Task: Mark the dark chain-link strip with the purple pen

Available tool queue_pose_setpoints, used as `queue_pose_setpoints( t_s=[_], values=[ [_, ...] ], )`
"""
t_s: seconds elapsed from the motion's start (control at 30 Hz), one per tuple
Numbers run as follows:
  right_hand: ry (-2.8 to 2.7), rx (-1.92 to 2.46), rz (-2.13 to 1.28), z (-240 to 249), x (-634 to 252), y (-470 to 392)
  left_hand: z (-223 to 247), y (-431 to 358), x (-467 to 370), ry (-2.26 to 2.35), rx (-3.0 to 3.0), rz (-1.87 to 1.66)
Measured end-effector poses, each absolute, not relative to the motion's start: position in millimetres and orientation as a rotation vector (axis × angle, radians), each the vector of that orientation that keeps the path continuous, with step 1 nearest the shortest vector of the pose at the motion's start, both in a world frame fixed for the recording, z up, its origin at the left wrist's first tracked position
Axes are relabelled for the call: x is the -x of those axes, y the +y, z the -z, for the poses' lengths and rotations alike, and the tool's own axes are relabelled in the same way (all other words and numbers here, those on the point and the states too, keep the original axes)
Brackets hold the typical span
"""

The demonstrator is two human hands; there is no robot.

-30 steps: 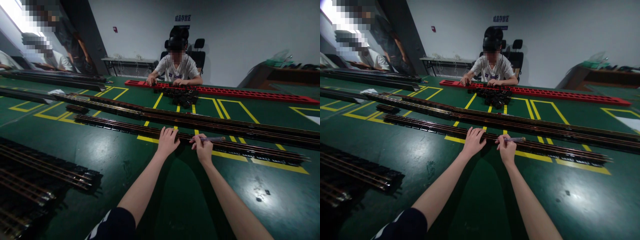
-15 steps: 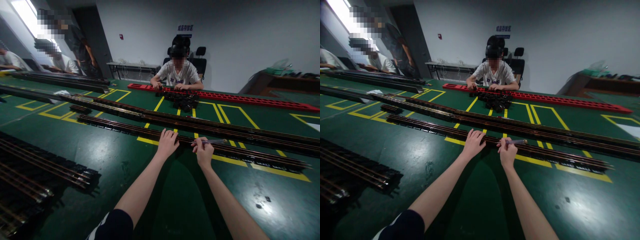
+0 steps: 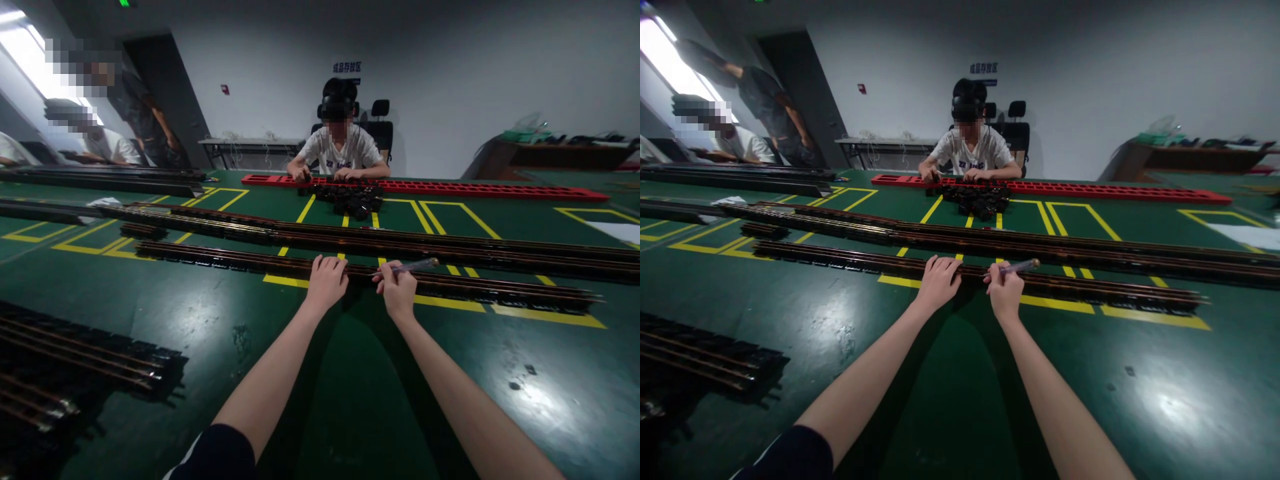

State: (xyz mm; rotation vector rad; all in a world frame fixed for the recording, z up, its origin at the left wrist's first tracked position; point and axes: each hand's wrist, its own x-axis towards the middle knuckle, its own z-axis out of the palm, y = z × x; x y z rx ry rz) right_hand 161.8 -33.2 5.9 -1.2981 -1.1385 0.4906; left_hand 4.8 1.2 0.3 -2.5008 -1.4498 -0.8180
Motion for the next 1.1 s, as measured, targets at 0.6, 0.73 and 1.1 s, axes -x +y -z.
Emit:
queue_pose_setpoints(
  t_s=[0.6, 0.73, 1.1],
  values=[
    [-1.213, 1.267, -0.492, -7.4, -162.2, -40.4, -4.3, -1.1, -6.4, -1.403, 2.54, 0.767],
    [-1.299, 1.25, -0.571, -6.8, -171.2, -42.1, -7.5, -2.1, -7.8, -1.396, 2.575, 0.726],
    [-1.381, 1.238, -0.726, -9.8, -189.8, -45.3, -9.2, -4.8, -8.3, -1.378, 2.577, 0.699]
  ],
)
